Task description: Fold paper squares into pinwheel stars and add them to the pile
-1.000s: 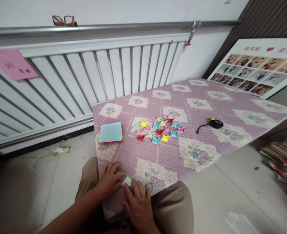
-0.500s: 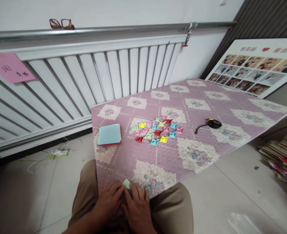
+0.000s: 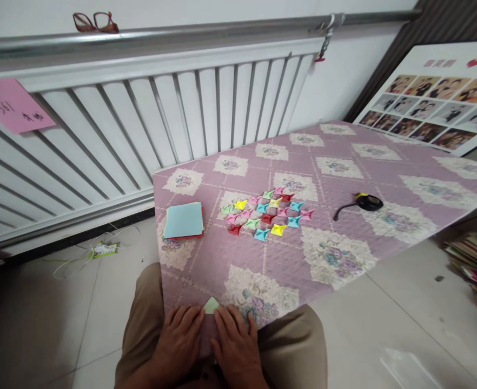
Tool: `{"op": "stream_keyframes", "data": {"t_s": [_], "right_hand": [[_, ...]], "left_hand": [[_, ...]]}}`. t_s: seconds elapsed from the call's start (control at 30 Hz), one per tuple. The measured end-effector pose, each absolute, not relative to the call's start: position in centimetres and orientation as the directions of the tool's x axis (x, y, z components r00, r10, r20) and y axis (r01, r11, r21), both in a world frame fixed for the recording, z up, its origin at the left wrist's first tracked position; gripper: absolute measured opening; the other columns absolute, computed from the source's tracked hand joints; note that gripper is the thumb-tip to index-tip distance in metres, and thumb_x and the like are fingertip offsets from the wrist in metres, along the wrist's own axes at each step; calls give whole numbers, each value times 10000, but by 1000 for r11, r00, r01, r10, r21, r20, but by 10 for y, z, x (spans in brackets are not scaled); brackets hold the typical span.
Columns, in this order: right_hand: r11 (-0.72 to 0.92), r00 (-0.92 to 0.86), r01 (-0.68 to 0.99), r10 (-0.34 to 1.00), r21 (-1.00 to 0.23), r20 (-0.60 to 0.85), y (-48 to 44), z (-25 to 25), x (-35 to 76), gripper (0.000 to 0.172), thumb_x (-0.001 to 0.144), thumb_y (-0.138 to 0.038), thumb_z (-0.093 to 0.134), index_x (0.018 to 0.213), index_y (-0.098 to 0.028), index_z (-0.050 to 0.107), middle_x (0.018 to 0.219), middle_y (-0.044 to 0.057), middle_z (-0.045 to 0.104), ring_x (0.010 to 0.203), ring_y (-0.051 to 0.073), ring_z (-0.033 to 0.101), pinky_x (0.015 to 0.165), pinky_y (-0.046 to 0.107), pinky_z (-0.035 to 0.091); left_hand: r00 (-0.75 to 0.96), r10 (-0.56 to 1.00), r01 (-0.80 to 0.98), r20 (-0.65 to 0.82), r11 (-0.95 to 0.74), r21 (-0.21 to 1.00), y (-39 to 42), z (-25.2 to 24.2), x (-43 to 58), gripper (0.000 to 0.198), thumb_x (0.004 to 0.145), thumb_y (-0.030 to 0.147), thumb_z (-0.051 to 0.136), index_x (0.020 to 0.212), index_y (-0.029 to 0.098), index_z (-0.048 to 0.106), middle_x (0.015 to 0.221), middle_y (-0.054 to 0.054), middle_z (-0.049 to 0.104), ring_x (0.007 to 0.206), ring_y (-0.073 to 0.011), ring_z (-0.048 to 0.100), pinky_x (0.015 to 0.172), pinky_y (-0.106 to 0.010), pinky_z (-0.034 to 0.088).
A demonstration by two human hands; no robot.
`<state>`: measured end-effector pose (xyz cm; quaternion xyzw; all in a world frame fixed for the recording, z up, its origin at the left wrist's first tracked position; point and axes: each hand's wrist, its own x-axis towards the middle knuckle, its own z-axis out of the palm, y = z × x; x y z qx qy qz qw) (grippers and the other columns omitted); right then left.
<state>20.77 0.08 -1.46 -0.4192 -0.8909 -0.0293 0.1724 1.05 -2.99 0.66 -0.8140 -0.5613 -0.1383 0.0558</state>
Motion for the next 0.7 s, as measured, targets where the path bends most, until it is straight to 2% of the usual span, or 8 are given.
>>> {"op": "stream_keyframes", "data": {"t_s": [0.17, 0.3, 0.5, 0.6, 0.7], "right_hand": [[636, -586, 765, 752, -102, 302, 0, -7, 203, 488, 808, -280, 564, 1292, -286, 499, 1260, -1, 605, 1154, 256, 455, 1073, 500, 23], [594, -554, 794, 795, -130, 247, -2, 1, 198, 517, 791, -254, 596, 1290, -339, 488, 1269, 1, 593, 1157, 278, 461, 1027, 526, 110], [571, -531, 794, 818, -208, 220, 8, 4, 197, 432, 800, -177, 606, 1213, -292, 551, 1171, 8, 640, 1103, 247, 519, 980, 457, 249], [514, -491, 804, 857, -297, 155, 19, 13, 195, 346, 827, -202, 612, 1159, -299, 595, 1054, 2, 663, 1010, 206, 559, 923, 382, 338], [490, -499, 797, 864, -353, 69, 33, 24, 192, 301, 820, -206, 621, 1104, -307, 630, 1024, 13, 657, 980, 208, 558, 857, 354, 376]], "left_hand": [[326, 891, 927, 316, -367, 78, -30, 5, 10, 336, 884, 284, 492, 1192, 187, 584, 1141, -63, 624, 1047, -234, 505, 962, -397, 320], [305, 906, 934, 294, -344, 92, -31, 6, 11, 353, 886, 331, 516, 1209, 203, 583, 1159, -62, 620, 1058, -240, 503, 961, -396, 329], [266, 954, 943, 135, -287, 169, -32, 10, 15, 394, 884, 284, 528, 1277, 309, 533, 1222, -58, 582, 1108, -261, 488, 977, -424, 336], [258, 962, 938, 92, -272, 215, -32, 10, 13, 422, 863, 237, 532, 1280, 303, 527, 1239, -58, 566, 1125, -267, 476, 984, -435, 332], [228, 970, 932, 88, -243, 268, -30, 11, 11, 445, 840, 197, 536, 1275, 290, 527, 1217, -53, 568, 1111, -255, 481, 967, -421, 347]]}}
